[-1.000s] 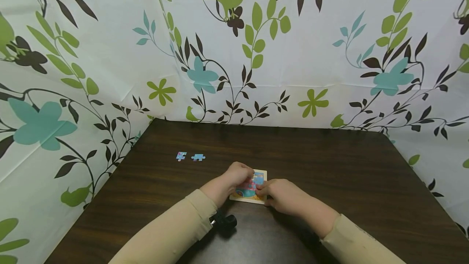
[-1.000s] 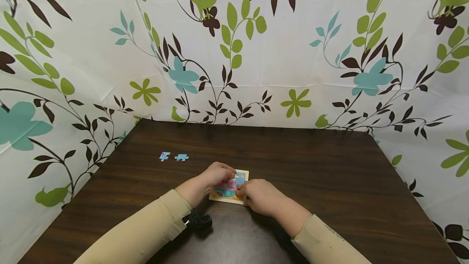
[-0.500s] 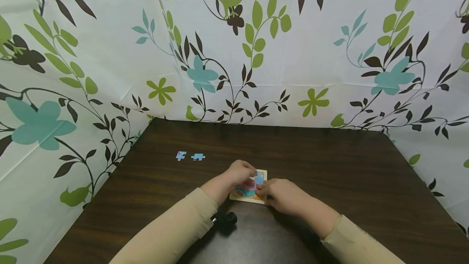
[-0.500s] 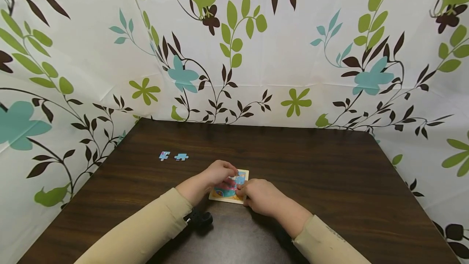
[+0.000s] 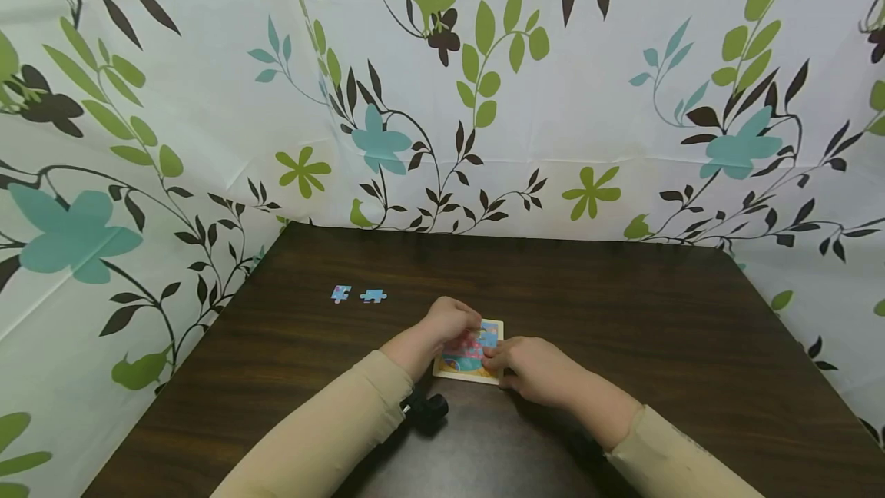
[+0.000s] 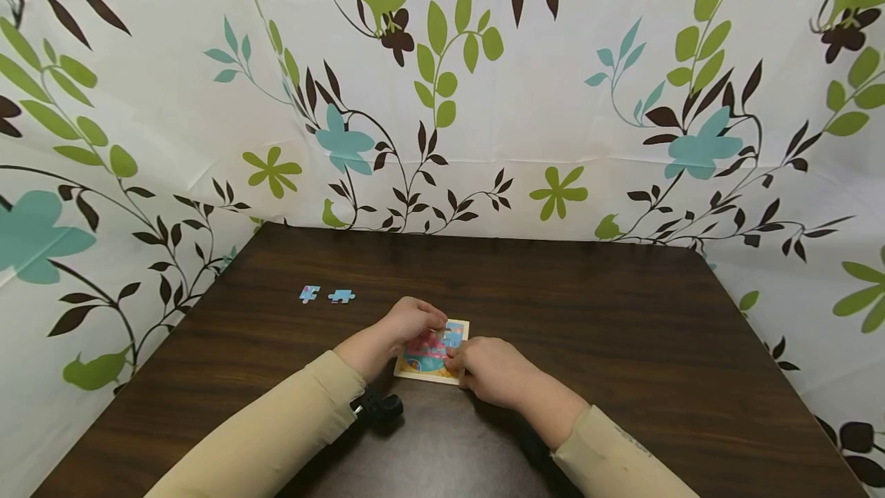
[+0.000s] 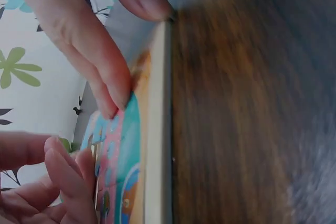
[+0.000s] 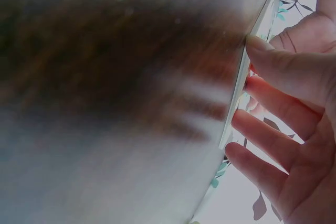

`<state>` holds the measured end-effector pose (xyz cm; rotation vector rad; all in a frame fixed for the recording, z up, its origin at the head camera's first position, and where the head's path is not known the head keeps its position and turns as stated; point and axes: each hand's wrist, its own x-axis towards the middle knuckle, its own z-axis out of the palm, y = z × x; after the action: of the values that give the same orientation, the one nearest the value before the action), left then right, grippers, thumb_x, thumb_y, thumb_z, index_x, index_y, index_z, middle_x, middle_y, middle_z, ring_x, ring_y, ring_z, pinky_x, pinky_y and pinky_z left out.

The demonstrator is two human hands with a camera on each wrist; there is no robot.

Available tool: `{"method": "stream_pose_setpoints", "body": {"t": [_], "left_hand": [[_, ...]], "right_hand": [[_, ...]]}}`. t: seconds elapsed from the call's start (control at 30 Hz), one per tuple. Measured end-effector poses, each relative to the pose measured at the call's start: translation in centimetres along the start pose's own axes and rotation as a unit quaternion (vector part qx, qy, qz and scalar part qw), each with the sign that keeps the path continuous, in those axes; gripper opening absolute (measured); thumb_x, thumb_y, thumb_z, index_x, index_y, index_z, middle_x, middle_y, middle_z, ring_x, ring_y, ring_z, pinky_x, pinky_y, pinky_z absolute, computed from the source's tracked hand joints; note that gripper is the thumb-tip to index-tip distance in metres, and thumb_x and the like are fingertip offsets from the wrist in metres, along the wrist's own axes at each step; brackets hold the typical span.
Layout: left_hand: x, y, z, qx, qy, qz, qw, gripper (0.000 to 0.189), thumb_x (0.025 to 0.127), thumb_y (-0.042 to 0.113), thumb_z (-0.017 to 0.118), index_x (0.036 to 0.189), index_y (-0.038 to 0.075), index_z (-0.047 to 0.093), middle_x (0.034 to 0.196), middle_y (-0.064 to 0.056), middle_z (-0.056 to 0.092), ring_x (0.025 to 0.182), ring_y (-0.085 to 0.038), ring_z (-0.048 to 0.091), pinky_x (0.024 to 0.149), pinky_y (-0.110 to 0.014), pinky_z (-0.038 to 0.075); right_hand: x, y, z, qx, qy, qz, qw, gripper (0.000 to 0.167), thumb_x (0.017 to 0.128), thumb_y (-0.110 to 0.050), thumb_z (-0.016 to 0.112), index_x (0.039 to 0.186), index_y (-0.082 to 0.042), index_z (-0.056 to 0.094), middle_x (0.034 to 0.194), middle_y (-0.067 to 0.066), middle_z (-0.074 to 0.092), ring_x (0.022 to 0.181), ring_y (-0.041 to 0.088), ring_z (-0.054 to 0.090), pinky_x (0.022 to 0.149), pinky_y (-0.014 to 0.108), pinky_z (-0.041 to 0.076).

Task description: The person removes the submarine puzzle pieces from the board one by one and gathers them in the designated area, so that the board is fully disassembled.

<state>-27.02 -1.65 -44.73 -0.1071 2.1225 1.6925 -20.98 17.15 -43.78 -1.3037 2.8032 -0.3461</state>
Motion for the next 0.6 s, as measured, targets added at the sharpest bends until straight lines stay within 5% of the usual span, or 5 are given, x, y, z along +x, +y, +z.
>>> {"method": "stream_pose_setpoints", "body": {"t": [0.3, 0.6], "left_hand": [[0.4, 0.3, 0.7, 0.140, 0.003, 0.052, 0.9888, 0.009, 0.085, 0.000, 0.070, 0.085, 0.007, 0.064, 0.068, -0.006, 0.057, 0.049, -0.012, 0.047, 0.042, -0.024, 0.040], [1.3, 0.1, 0.0, 0.137, -0.033, 0.092, 0.9858, 0.010, 0.086, 0.002, 0.073, 0.084, 0.005, 0.064, 0.067, -0.007, 0.061, 0.051, -0.014, 0.056, 0.047, -0.026, 0.046]], "right_hand": [[-0.3, -0.1, 0.1, 0.012, 0.017, -0.001, 0.9998, 0.033, 0.081, -0.010, 0.080, 0.114, -0.011, 0.075, 0.122, 0.004, 0.067, 0.114, 0.025, 0.059, 0.094, 0.045, 0.047], [-0.2, -0.2, 0.1, 0.012, 0.021, -0.005, 0.9997, 0.034, 0.080, -0.009, 0.081, 0.113, -0.011, 0.075, 0.121, 0.005, 0.067, 0.112, 0.024, 0.059, 0.092, 0.047, 0.047]]}}
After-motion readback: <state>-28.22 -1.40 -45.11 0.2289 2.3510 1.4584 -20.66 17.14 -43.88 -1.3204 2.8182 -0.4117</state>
